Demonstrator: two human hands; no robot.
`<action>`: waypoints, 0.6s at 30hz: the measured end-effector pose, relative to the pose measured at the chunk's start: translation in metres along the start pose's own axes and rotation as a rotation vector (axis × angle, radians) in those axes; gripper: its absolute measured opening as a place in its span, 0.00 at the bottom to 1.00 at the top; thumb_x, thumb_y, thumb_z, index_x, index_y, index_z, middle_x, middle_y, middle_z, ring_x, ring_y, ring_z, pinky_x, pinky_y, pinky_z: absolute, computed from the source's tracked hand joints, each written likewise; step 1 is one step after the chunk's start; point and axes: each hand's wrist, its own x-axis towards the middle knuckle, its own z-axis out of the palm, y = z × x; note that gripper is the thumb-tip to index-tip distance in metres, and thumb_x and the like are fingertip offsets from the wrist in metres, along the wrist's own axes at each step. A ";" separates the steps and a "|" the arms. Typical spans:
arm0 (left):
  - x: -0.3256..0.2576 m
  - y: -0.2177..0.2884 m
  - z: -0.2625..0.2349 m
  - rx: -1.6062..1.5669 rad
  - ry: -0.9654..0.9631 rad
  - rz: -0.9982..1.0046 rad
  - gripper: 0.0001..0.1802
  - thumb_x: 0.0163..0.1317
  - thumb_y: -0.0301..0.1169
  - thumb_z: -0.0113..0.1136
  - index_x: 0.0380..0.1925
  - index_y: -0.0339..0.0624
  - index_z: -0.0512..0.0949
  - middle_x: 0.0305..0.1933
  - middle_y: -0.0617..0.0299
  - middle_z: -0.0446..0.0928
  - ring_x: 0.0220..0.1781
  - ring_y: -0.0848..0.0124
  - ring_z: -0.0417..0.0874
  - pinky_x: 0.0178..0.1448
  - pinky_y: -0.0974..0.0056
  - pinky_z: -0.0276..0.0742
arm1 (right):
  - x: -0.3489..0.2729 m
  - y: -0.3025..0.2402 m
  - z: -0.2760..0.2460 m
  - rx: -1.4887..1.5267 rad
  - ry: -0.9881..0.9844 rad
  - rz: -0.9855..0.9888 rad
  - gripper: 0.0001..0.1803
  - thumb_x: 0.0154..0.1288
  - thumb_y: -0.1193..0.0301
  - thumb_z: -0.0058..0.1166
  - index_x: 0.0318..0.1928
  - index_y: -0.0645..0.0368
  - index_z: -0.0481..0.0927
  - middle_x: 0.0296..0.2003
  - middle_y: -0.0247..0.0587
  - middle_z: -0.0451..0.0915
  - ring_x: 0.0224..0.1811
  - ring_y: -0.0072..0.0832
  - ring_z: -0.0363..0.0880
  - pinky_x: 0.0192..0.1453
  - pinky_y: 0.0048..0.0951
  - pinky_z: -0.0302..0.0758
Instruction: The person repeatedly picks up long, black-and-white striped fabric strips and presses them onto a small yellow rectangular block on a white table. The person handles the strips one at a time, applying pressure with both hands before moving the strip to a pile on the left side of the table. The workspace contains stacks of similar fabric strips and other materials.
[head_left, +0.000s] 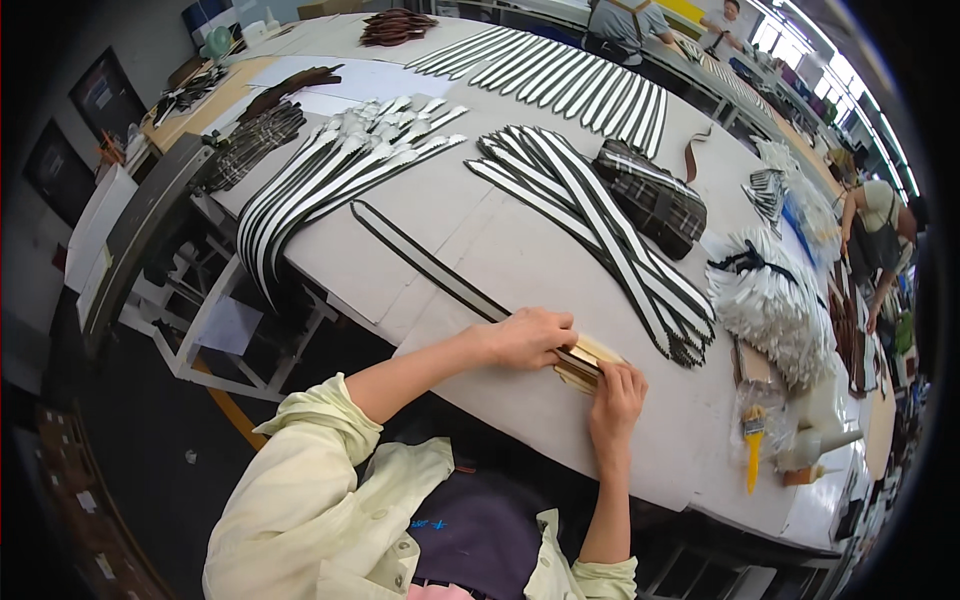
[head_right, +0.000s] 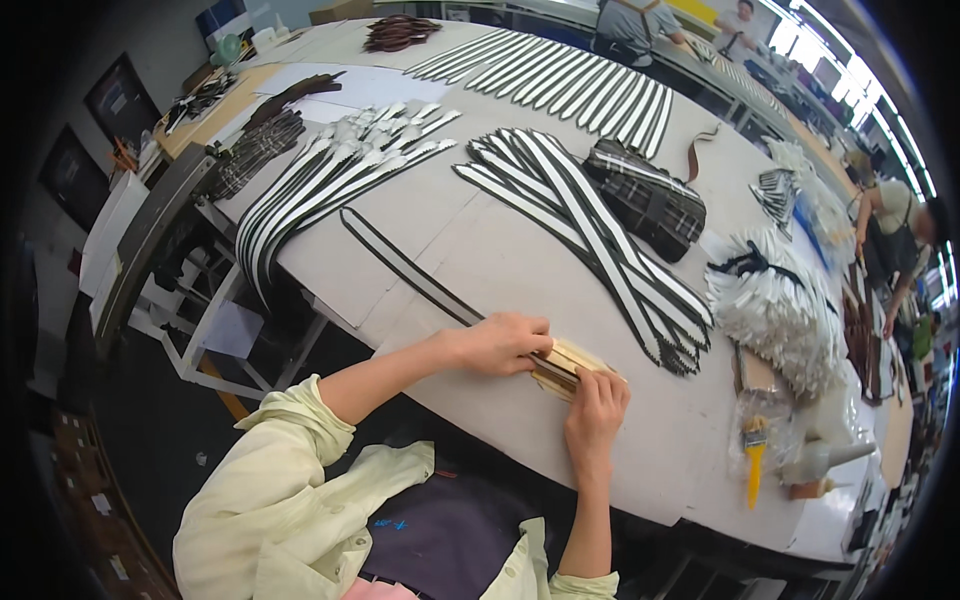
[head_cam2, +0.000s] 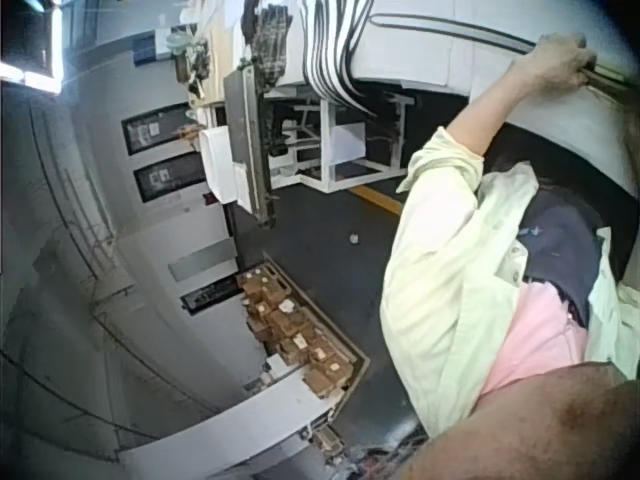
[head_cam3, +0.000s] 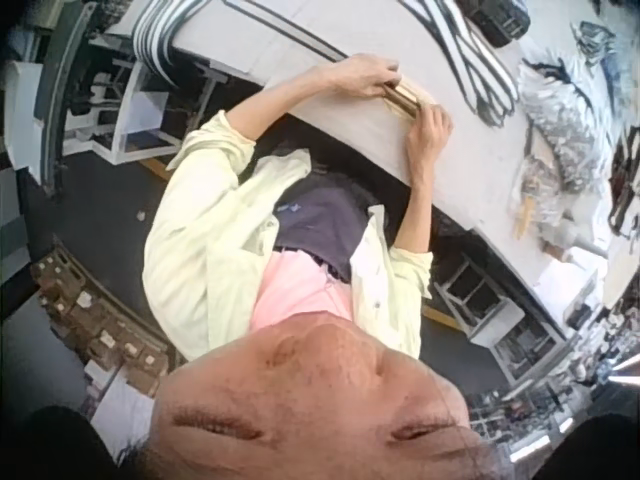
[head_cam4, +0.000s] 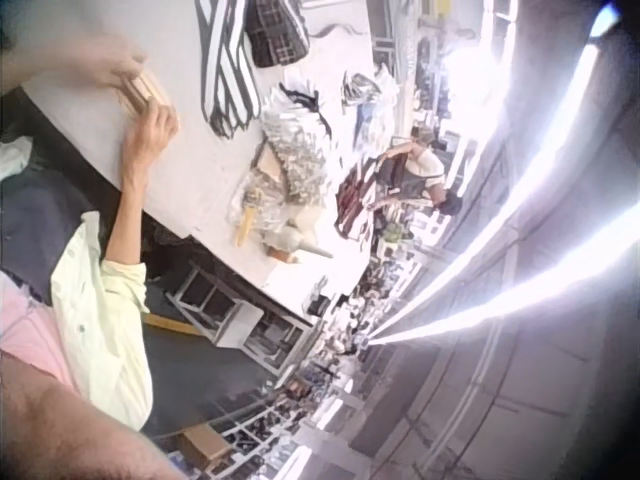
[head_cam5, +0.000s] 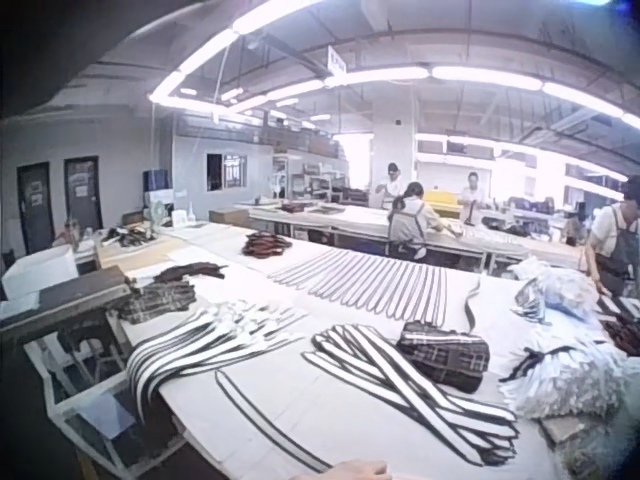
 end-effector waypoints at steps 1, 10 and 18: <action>-0.005 0.001 -0.004 0.017 -0.025 -0.037 0.17 0.59 0.32 0.69 0.47 0.44 0.78 0.46 0.53 0.79 0.49 0.48 0.82 0.54 0.50 0.80 | 0.000 0.002 -0.006 0.005 -0.003 0.027 0.14 0.68 0.82 0.56 0.53 0.62 0.82 0.45 0.45 0.83 0.55 0.45 0.78 0.63 0.45 0.70; 0.046 -0.091 -0.134 0.721 0.319 -0.157 0.33 0.58 0.19 0.58 0.68 0.43 0.71 0.62 0.49 0.76 0.73 0.50 0.71 0.77 0.40 0.57 | 0.046 0.055 -0.032 0.234 0.112 0.351 0.13 0.73 0.83 0.53 0.53 0.66 0.84 0.42 0.46 0.83 0.41 0.35 0.82 0.47 0.32 0.77; 0.013 -0.145 -0.109 0.628 0.515 -0.282 0.25 0.58 0.26 0.64 0.58 0.43 0.82 0.69 0.47 0.73 0.76 0.53 0.68 0.79 0.42 0.57 | 0.098 0.147 -0.003 0.149 0.180 0.361 0.13 0.71 0.78 0.57 0.54 0.66 0.84 0.43 0.45 0.86 0.47 0.35 0.83 0.55 0.35 0.78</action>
